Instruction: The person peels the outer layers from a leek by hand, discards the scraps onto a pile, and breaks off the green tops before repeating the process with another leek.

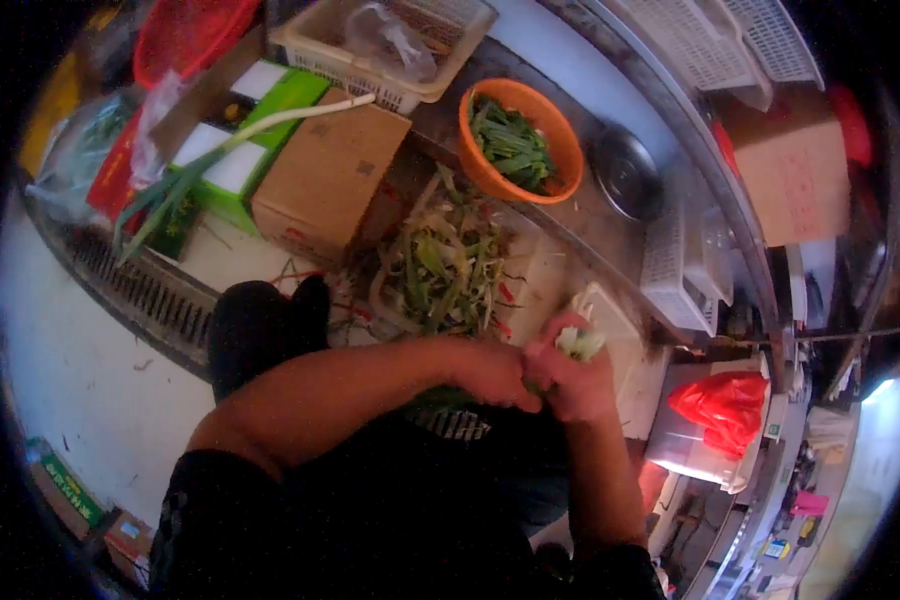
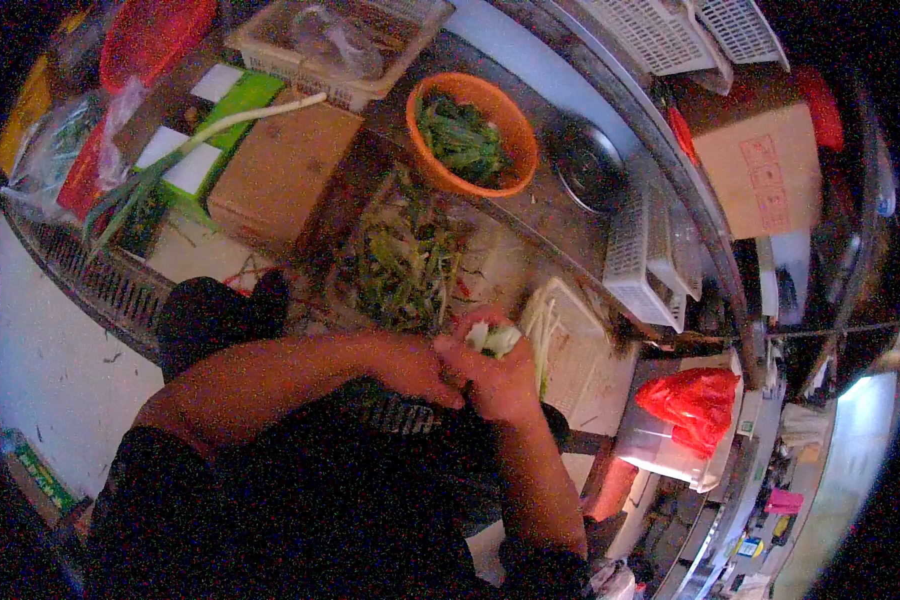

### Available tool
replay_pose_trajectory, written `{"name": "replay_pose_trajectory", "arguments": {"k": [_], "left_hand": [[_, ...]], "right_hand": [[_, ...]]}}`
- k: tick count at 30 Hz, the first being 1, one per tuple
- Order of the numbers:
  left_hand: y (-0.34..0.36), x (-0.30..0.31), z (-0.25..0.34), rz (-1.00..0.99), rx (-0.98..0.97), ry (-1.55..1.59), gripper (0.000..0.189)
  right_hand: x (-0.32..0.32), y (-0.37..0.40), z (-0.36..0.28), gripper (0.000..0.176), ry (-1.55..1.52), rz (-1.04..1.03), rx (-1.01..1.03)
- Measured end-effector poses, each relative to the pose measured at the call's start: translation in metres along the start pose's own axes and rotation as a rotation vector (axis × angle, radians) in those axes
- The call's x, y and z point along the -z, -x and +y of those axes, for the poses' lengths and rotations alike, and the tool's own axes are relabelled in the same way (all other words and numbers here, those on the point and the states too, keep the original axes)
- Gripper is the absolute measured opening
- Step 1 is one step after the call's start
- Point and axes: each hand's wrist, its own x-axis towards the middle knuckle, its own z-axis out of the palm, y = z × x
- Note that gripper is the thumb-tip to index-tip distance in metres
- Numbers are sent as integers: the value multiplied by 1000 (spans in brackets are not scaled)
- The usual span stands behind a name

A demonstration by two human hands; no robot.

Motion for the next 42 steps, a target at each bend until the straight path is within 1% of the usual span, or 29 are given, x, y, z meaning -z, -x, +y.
{"name": "replay_pose_trajectory", "arguments": {"k": [1,2,3,4,6,10,12,14,16,17,19,21,22,23,24,25,27,28,29,31,32,33,34,35,36,38,39,41,42], "left_hand": [[-10,-6,-10,1,0,1,49],[-28,-19,-30,29,-113,157,41],[-42,-29,-44,56,-227,313,35],[-47,-32,-50,57,-227,314,35],[-54,-37,-59,128,-323,296,33],[-62,-46,-64,169,-308,281,29],[-58,-52,-61,401,-686,429,23],[-54,-42,-54,343,-596,473,22],[-47,-32,-45,291,-508,517,22],[-44,-29,-43,276,-485,529,27],[-47,-30,-43,263,-461,542,33],[-49,-35,-45,254,-751,354,25],[-44,-35,-43,264,-745,357,25],[-39,-37,-40,319,-712,160,24],[-30,-37,-34,370,-671,-35,24],[-21,-37,-30,383,-658,-31,24],[-8,-36,-26,94,-419,33,24],[-5,-40,-29,105,-409,39,24],[-4,-47,-32,126,-419,51,26],[-13,-61,-46,151,-419,62,29],[-31,-67,-59,258,-585,164,32],[-42,-68,-65,366,-750,264,36],[-42,-58,-52,369,-740,263,36],[-46,-43,-37,465,-431,39,36],[-45,-28,-29,549,-121,-181,38],[-60,-3,-57,804,-267,44,37],[-50,8,-51,799,-281,42,37],[-20,19,-37,661,-348,671,40],[-25,19,-39,646,-354,667,40]], "right_hand": [[0,3,0,18,186,38,-16],[0,5,-1,18,187,37,-17],[-1,7,-1,18,365,-18,63],[-2,9,-3,19,543,-72,144],[-13,9,-8,17,625,-61,199],[-16,7,-11,18,766,-66,301],[-17,7,-8,17,761,-37,322],[-16,6,-5,17,757,-9,342],[-11,3,2,16,-85,107,195],[-8,1,6,16,-85,102,193],[-1,-2,12,16,-418,-123,235],[5,3,15,16,-284,-160,206],[6,3,14,16,-150,-195,178],[7,3,10,16,-154,-208,170],[4,5,1,17,206,-221,160],[0,6,-5,18,567,-231,155],[-7,9,-5,18,642,-307,177],[-10,13,-4,19,721,-365,197],[-15,17,-10,19,716,-379,199],[-24,26,-20,22,644,-444,-246],[-22,28,-18,22,641,-456,-246],[-19,30,-16,23,659,-310,-180],[-14,29,-15,25,670,-159,-114],[2,21,-9,31,358,-97,-133],[10,16,-8,31,359,-99,-134],[20,7,-13,36,8,5,113],[22,1,-9,36,16,16,120],[17,-13,4,38,198,199,53],[7,-16,9,38,198,214,56]]}}
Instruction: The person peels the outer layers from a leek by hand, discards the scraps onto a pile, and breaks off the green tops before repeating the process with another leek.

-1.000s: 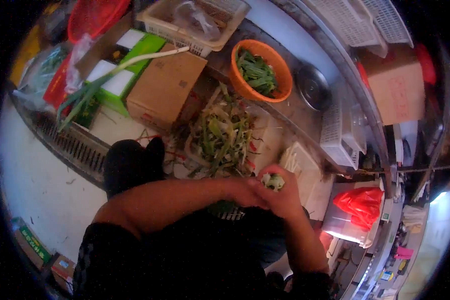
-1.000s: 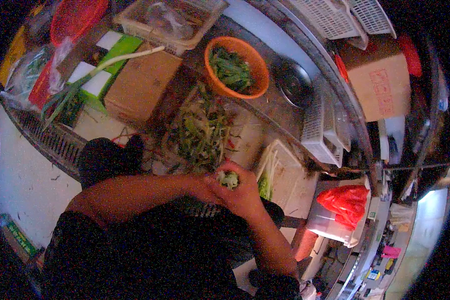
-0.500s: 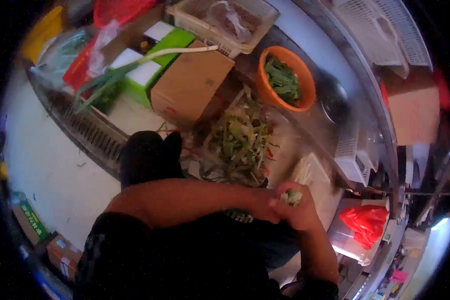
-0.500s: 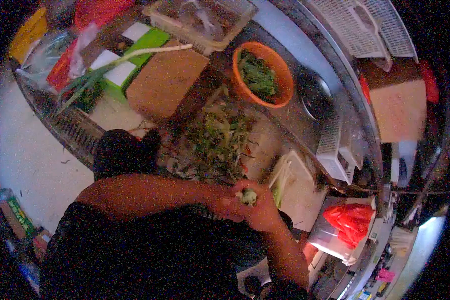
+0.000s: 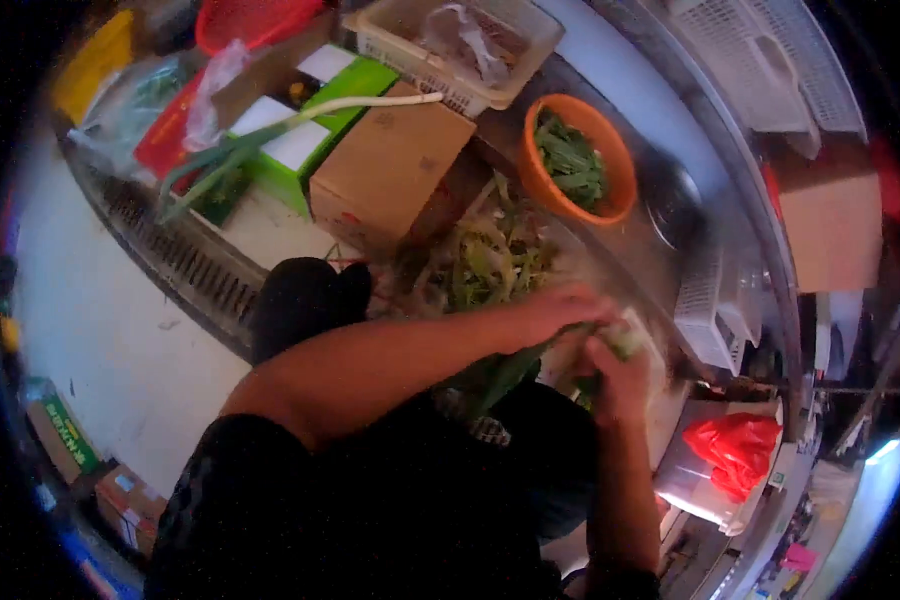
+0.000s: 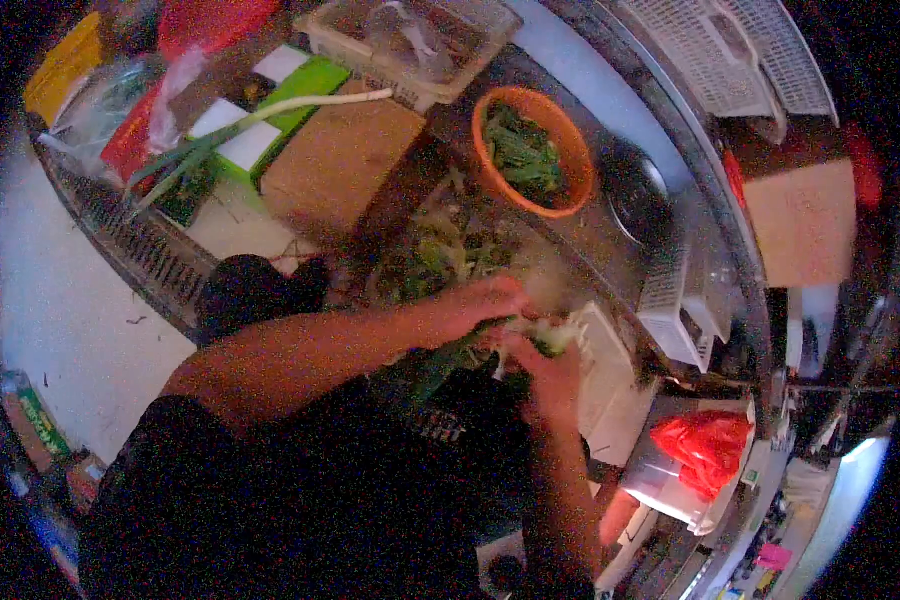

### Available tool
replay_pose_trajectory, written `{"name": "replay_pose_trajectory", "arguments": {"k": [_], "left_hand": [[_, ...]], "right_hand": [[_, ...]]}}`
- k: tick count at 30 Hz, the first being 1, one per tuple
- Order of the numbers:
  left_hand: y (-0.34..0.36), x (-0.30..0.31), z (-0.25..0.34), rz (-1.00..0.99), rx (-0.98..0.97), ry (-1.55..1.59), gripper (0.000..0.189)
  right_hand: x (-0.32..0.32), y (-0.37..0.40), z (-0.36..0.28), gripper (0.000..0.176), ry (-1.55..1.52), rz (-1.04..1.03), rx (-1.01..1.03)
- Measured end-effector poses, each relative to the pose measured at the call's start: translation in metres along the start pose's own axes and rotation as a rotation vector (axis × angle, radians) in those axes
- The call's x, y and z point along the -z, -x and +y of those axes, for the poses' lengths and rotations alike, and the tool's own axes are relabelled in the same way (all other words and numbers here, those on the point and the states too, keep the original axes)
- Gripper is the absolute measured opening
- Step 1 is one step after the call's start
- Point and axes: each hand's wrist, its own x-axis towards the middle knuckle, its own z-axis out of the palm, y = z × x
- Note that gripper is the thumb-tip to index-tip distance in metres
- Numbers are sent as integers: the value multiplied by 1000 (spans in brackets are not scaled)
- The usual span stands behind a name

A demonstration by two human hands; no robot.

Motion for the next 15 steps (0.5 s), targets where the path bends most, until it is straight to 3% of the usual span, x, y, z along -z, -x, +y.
{"name": "replay_pose_trajectory", "arguments": {"k": [2,3,9,15], "left_hand": [[-6,-1,-13,5,-140,251,57],[4,0,0,22,-53,146,66],[6,8,0,20,-53,110,76],[3,0,-8,110,-107,81,81]], "right_hand": [[-22,0,8,27,99,-15,85],[-23,-4,17,27,100,-9,84],[-28,-11,36,27,282,106,137],[-34,-9,36,26,5,120,-42]]}}
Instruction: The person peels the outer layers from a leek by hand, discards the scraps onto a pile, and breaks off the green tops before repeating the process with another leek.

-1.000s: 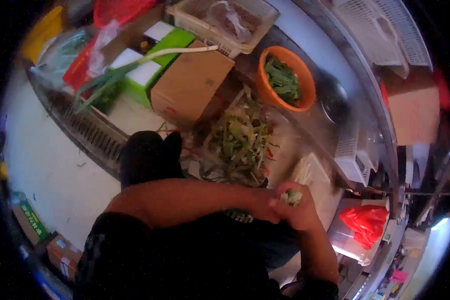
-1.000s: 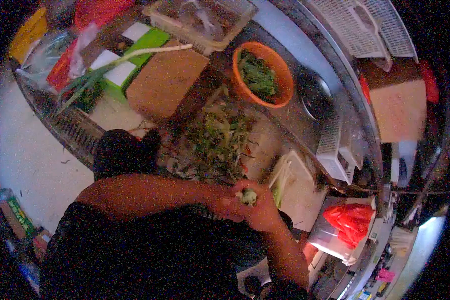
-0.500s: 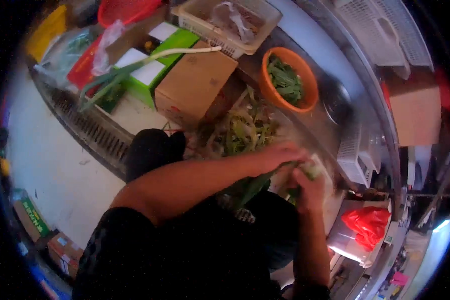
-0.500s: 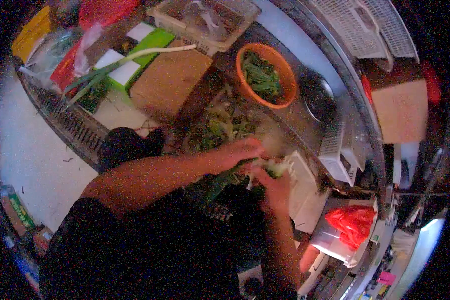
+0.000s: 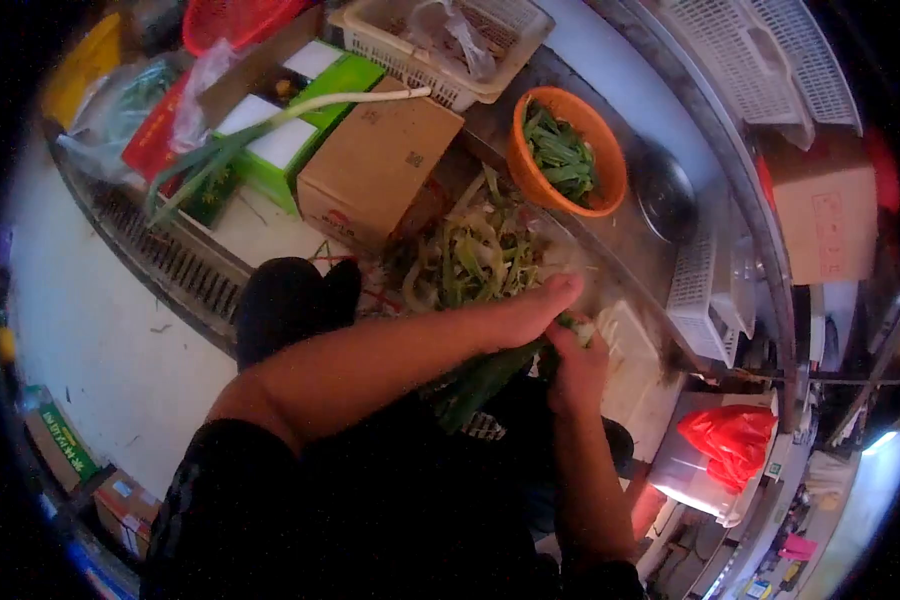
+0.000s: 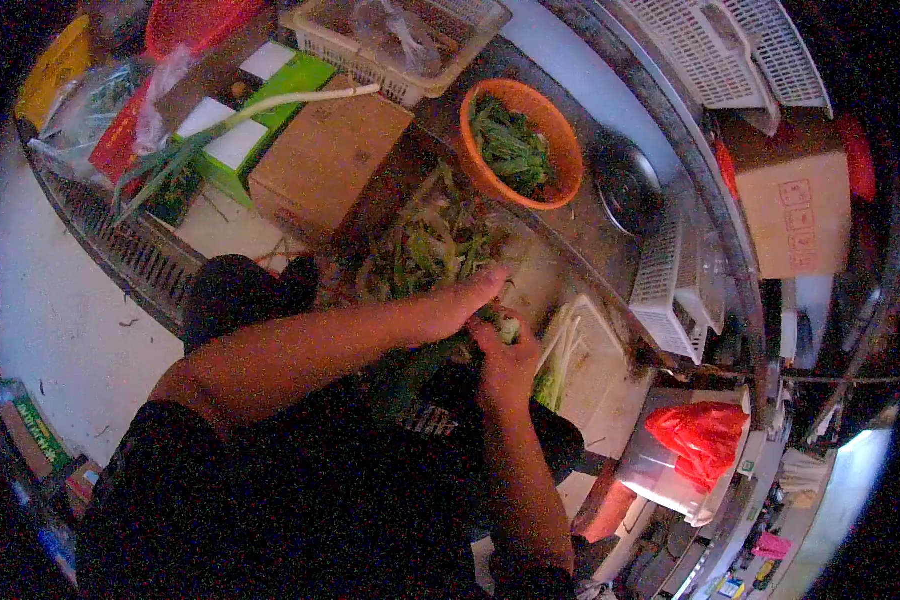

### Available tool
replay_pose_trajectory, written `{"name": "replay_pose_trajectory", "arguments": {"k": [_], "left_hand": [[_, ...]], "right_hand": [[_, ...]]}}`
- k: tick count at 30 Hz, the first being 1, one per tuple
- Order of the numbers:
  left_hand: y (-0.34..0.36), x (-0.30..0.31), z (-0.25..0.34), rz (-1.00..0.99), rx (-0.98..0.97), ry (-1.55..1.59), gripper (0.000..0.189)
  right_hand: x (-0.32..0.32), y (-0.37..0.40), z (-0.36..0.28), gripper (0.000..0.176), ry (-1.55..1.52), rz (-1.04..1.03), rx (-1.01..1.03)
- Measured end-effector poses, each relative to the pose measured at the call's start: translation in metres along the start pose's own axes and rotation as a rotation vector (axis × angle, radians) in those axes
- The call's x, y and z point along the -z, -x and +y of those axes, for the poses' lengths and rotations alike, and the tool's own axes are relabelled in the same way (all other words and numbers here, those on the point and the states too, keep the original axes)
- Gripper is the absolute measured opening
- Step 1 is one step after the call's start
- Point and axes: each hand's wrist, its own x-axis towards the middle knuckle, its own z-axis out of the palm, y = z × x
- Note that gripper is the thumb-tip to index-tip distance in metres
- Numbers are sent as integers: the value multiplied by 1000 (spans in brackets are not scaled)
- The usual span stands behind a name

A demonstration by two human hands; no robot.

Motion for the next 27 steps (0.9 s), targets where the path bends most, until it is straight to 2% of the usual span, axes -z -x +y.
{"name": "replay_pose_trajectory", "arguments": {"k": [2,4,6,7,9,10,11,12,15,16,17,18,19,20,21,22,24,25,26,27], "left_hand": [[-9,1,-17,-5,57,4,83],[-5,-1,-7,-16,117,9,87],[8,3,11,-26,73,-535,88],[12,5,20,-29,70,-534,88],[18,8,32,-184,123,-679,58],[20,5,36,-184,121,-679,58],[23,1,40,-172,152,-683,49],[24,-1,41,-161,183,-687,40],[17,2,30,-227,288,-551,37],[17,1,27,-227,289,-550,37],[18,-2,25,-154,245,-651,36],[19,-4,21,-79,201,-752,35],[19,-7,6,-78,201,-752,35],[17,-10,-16,-101,58,-830,35],[19,-13,-11,-124,-86,-905,35],[20,-14,-6,-127,-86,-903,35],[22,-13,10,-137,234,-820,45],[19,-11,12,-136,233,-820,45],[16,-8,13,-240,332,-644,62],[13,-4,14,-342,426,-464,86]], "right_hand": [[0,-2,3,30,-222,6,8],[3,-3,-1,30,-328,64,-14],[10,-10,-6,30,-431,123,-29],[16,-16,-7,32,-504,109,-57],[27,-20,-12,35,-574,95,-82],[32,-20,-17,34,-571,4,-75],[34,-19,-22,34,-567,-87,-68],[31,-16,-27,34,-568,-85,-66],[11,-4,-26,41,-645,-154,-6],[4,-1,-23,44,-657,-167,114],[1,1,-21,47,-669,-183,237],[0,0,-21,47,-669,-185,238],[-1,0,-21,47,-525,-182,246],[0,-1,-20,48,-380,-178,253],[1,-3,-18,48,-378,-177,251],[4,-7,-14,44,-389,-131,195],[11,-12,-11,41,-399,-83,138],[17,-16,-11,39,-563,-116,116],[20,-18,-11,37,-726,-151,93],[16,-12,-19,41,-801,-195,123]]}}
